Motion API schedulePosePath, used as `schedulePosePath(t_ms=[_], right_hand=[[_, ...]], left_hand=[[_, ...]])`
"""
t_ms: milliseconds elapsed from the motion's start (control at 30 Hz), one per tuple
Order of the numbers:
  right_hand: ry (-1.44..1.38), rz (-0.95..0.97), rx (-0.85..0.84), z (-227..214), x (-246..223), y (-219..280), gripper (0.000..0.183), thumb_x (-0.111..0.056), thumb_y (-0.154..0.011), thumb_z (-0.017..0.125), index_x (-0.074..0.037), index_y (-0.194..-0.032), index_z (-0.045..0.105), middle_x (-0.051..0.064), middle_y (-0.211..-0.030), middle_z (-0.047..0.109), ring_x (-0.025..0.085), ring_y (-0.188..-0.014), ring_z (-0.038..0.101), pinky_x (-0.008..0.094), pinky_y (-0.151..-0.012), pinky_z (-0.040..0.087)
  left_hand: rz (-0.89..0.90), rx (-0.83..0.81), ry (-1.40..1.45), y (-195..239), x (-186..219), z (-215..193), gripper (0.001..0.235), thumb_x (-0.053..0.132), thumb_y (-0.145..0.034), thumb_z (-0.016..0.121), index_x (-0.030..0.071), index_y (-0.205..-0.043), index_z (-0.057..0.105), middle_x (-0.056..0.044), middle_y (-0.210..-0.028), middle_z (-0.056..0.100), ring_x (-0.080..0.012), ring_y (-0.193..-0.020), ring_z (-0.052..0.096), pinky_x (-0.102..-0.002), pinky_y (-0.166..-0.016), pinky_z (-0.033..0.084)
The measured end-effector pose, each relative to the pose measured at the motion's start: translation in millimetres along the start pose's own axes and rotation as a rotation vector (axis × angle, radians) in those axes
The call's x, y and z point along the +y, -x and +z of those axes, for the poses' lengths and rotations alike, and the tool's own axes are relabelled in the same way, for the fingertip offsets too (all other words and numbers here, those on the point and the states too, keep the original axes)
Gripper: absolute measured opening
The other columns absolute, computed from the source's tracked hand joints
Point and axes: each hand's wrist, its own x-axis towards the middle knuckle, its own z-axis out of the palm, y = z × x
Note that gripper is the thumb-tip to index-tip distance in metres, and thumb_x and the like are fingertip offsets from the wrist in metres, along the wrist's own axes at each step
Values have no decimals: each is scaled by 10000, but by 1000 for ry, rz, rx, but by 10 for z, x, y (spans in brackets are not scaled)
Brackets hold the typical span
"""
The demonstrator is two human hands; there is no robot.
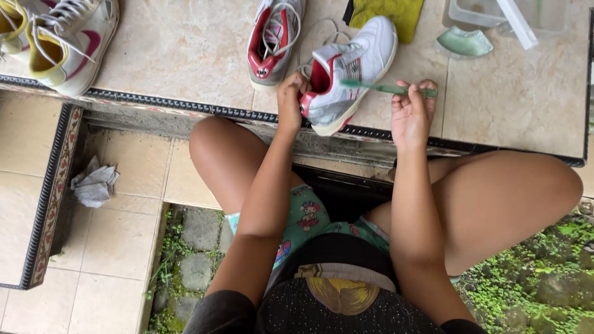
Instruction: The person is cleaning white and red sneakers using a toothbrush and a cleaning solution in a plastic container.
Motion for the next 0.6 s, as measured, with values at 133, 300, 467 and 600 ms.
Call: schedulePosePath(t_ms=[133,300,467,600], right_hand=[[-188,-172,72,97,-189,63,198,-53,-969,714,-172,-973,555,261,-1110,717,227,-812,646,281,-768,574],[12,-91,21,215,-186,175,178,-95,-983,711,-208,-968,573,135,-1086,768,128,-786,752,180,-757,609],[-4,-73,-31,160,-137,137,127,-66,-981,675,-154,-1059,626,159,-1035,765,132,-738,732,185,-736,620],[62,-198,-5,129,-167,45,129,-25,-964,652,-82,-1078,674,183,-1070,763,147,-734,746,196,-719,642]], left_hand=[[16,-12,-25,23,138,-3,268,252,-935,422,149,-693,367,11,-691,385,-124,-691,376,-291,-658,298],[20,15,-10,-48,-90,-71,250,195,-925,450,125,-685,451,-36,-605,440,-137,-579,364,-270,-569,333],[30,-8,-39,-38,-18,-74,272,210,-944,468,132,-684,451,-32,-605,450,-141,-590,371,-268,-591,341],[34,-14,-75,-31,26,-46,280,210,-940,460,118,-677,475,-48,-600,462,-158,-585,383,-275,-595,354]])
